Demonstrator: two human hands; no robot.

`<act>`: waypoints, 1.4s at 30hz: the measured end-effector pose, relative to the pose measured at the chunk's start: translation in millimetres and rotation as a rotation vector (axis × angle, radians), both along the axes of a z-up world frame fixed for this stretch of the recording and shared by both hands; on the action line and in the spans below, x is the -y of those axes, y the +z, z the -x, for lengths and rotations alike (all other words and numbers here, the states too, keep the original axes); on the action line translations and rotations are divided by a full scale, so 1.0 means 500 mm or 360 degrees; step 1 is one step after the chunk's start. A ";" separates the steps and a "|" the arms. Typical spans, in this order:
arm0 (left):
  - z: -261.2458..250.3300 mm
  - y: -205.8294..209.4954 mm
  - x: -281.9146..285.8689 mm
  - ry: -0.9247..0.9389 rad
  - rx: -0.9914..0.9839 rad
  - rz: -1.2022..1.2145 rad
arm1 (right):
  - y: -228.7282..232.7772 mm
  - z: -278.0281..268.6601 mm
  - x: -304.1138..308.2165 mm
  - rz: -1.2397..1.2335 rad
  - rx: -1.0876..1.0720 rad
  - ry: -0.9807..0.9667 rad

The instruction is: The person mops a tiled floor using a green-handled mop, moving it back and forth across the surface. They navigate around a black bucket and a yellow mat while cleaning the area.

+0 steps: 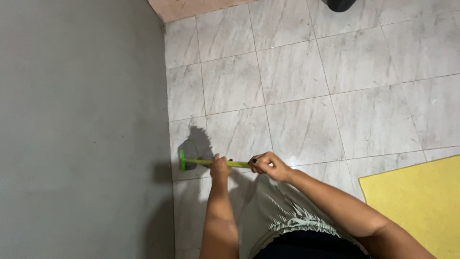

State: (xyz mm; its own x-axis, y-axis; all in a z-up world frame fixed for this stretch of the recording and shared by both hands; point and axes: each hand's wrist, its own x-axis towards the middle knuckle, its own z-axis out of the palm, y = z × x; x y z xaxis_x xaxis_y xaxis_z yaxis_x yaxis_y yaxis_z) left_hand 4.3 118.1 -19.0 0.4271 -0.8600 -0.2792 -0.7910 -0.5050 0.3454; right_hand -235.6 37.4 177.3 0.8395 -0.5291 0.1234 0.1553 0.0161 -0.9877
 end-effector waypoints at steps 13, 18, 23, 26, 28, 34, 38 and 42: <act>0.245 0.024 0.168 -0.0245 -0.0403 0.0673 | 0.145 0.225 0.070 -0.0033 -0.0063 -0.0524; 0.425 0.063 0.275 -0.0570 -0.0530 0.0646 | 0.211 0.389 0.085 0.0094 -0.0089 -0.0694; 0.632 0.098 0.370 -0.0928 -0.0680 0.0640 | 0.283 0.562 0.082 0.0145 -0.0313 -0.0994; 0.762 0.092 0.411 -0.1059 -0.0701 0.0882 | 0.325 0.644 0.077 0.0204 -0.0430 -0.1113; 0.846 0.088 0.429 -0.0994 -0.0805 0.1251 | 0.354 0.692 0.076 0.0264 -0.0539 -0.1161; 0.999 0.129 0.462 -0.1082 -0.1267 0.1032 | 0.383 0.748 0.072 0.0713 -0.0655 -0.1013; 1.035 0.167 0.442 -0.1114 -0.1344 0.1020 | 0.374 0.753 0.084 0.1009 -0.0472 -0.0895; 1.014 0.215 0.403 -0.1067 -0.1173 0.0747 | 0.389 0.774 0.114 0.1131 -0.0176 -0.0600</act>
